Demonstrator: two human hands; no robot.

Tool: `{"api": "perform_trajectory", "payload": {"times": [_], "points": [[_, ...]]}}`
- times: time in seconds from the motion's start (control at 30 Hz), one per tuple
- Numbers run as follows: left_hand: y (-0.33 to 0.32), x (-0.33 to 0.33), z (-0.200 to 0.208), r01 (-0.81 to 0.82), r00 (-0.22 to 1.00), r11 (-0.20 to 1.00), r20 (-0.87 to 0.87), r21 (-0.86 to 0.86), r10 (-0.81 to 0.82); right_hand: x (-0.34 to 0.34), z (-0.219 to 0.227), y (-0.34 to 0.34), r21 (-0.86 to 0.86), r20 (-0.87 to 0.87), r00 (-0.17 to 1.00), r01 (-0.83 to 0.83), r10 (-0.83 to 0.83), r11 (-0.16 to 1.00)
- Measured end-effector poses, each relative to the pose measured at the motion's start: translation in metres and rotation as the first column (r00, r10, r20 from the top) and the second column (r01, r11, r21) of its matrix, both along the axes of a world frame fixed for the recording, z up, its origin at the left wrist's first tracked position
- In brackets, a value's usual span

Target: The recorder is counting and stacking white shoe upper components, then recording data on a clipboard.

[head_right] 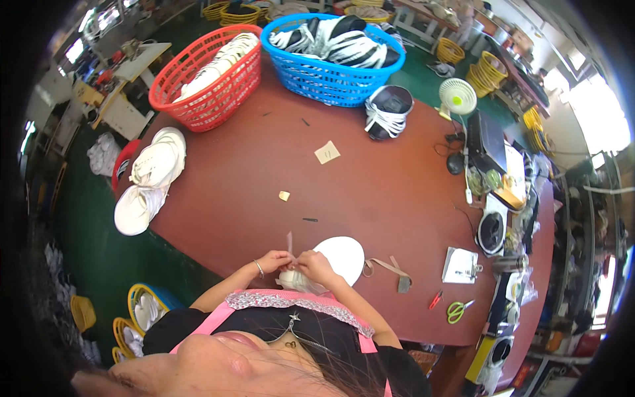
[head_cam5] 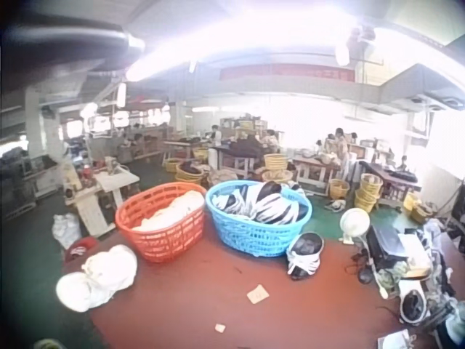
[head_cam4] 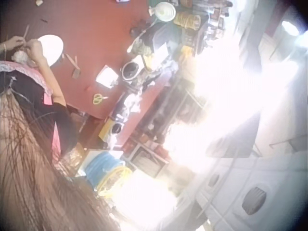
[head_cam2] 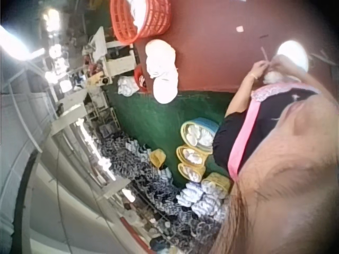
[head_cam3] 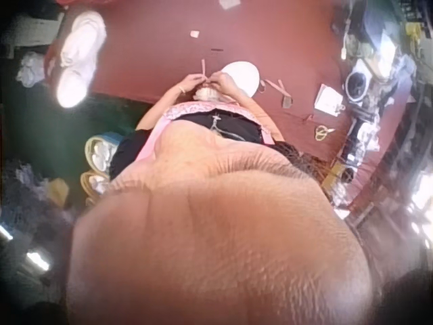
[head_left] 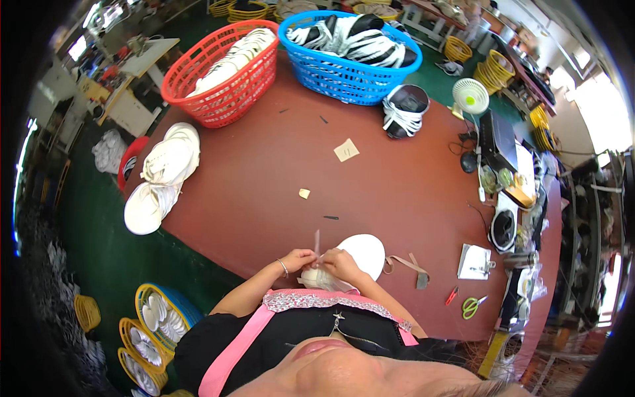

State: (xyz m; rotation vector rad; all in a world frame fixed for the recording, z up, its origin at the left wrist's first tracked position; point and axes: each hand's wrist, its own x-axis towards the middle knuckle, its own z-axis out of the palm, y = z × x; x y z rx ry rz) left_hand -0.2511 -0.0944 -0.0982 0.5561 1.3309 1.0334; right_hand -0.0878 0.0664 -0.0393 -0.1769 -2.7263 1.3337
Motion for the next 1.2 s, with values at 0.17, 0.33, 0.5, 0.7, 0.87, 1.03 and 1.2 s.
{"api": "perform_trajectory", "payload": {"times": [0.17,0.33,0.5,0.7,0.87,1.03,1.2], "points": [[-0.012,0.001,-0.003,-0.009,0.911,0.997,0.410,-0.072,0.038,0.003,0.033,-0.016,0.302,-0.199,0.980,0.037,0.025,0.952],[-0.005,0.008,0.017,0.072,0.954,0.993,0.296,-0.091,-0.042,0.009,0.031,-0.016,0.266,-0.286,0.958,0.089,-0.010,0.960],[0.003,0.018,0.025,-0.175,0.932,0.978,0.302,-0.115,0.202,0.012,0.024,-0.011,0.154,-0.329,0.938,0.164,-0.106,0.974],[0.011,0.027,-0.003,-0.306,0.613,0.937,-0.788,-0.170,0.057,0.019,-0.003,-0.024,-0.367,-0.079,0.943,0.275,-0.324,0.889],[0.012,0.029,0.056,-0.181,0.382,0.964,-0.889,0.196,0.253,0.001,-0.015,-0.007,-0.732,0.287,0.905,0.418,-0.314,0.537],[0.011,0.032,0.111,0.204,0.435,0.853,-0.825,0.480,0.360,-0.006,-0.007,0.001,-0.618,0.339,0.917,0.385,-0.210,0.686],[0.018,0.038,0.089,0.011,0.491,0.931,-0.813,0.364,0.312,-0.002,0.001,0.001,-0.487,0.251,0.961,0.230,-0.117,0.842]]}}
